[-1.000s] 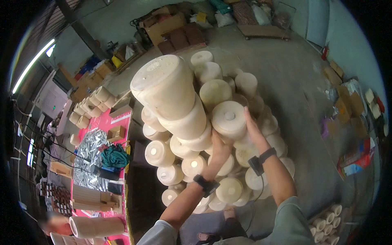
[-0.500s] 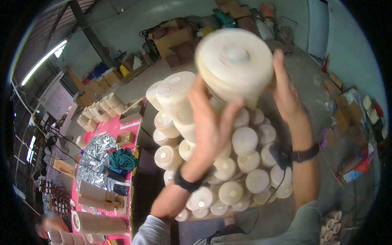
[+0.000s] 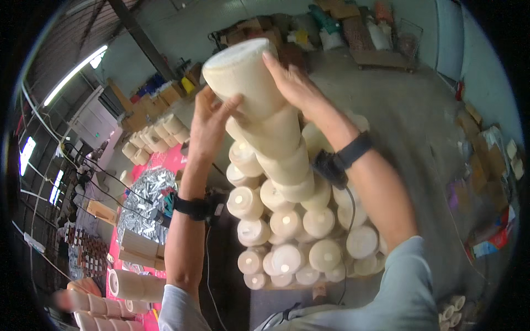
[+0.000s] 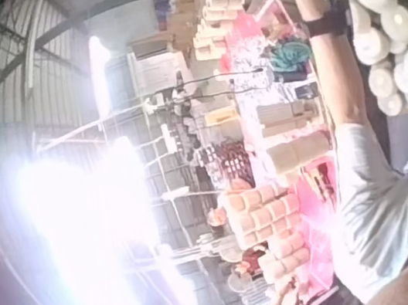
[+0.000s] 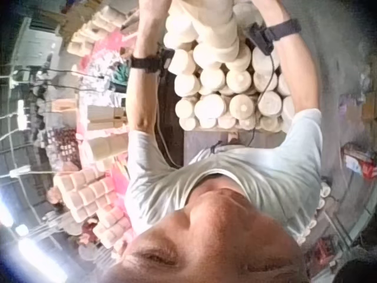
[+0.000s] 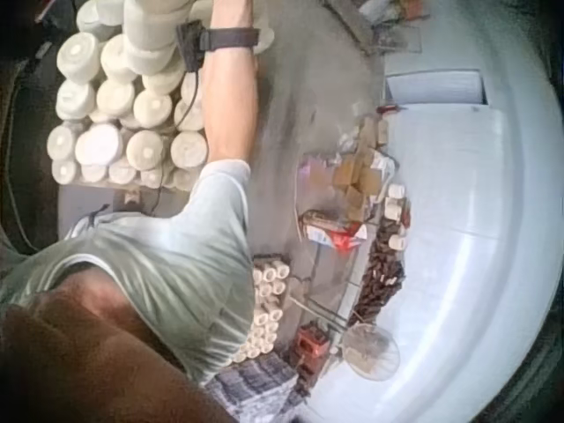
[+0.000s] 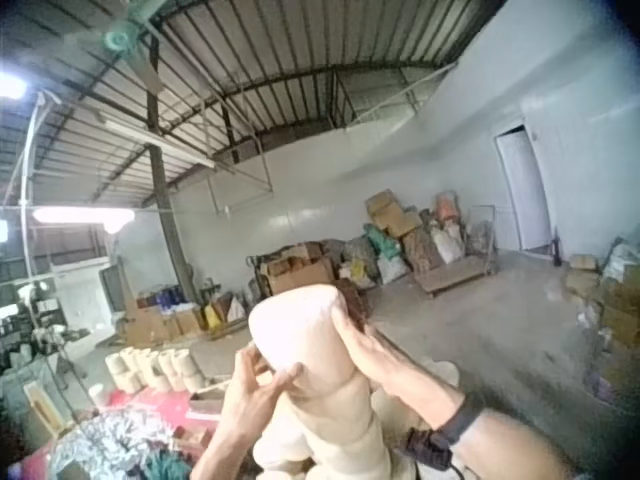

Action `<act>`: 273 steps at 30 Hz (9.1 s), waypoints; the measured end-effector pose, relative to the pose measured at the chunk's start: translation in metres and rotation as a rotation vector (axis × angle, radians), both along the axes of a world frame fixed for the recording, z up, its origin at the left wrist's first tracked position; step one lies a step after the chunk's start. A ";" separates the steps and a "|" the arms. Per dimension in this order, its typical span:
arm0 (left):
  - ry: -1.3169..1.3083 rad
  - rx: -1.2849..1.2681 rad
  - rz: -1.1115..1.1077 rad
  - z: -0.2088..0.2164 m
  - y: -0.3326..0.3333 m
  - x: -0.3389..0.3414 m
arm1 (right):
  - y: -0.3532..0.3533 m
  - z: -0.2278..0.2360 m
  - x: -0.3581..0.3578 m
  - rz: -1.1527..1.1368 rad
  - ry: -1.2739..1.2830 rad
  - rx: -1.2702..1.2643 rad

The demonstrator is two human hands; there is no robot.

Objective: Stacking and securing wooden cone-shaped components using a nail gun in a workshop setting.

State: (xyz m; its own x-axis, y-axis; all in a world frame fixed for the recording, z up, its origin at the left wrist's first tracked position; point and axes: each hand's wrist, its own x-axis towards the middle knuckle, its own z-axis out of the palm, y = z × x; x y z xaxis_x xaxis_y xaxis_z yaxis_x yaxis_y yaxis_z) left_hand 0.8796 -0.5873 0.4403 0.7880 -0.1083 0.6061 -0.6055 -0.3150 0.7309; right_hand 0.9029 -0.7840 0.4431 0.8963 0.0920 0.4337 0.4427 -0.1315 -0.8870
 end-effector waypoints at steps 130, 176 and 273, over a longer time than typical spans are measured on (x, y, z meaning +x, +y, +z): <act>0.677 -0.815 1.276 -0.367 0.728 -0.737 | 0.710 -0.313 -0.578 1.402 1.026 -0.538; 1.256 -0.620 1.161 -0.282 0.670 -0.798 | 0.709 -0.384 -0.536 1.062 1.028 -0.808; 0.728 0.565 1.199 -0.316 0.605 -0.875 | 0.794 -0.196 -0.667 1.330 0.091 -0.721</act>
State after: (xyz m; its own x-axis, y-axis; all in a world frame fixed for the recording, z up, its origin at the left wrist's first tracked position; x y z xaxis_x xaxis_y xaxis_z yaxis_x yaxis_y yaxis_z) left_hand 0.0050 0.0174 0.1240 0.6775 0.7188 0.1561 0.6357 -0.6789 0.3672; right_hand 0.2362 0.0098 0.2467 0.0128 0.9941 -0.1073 0.5346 -0.0975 -0.8394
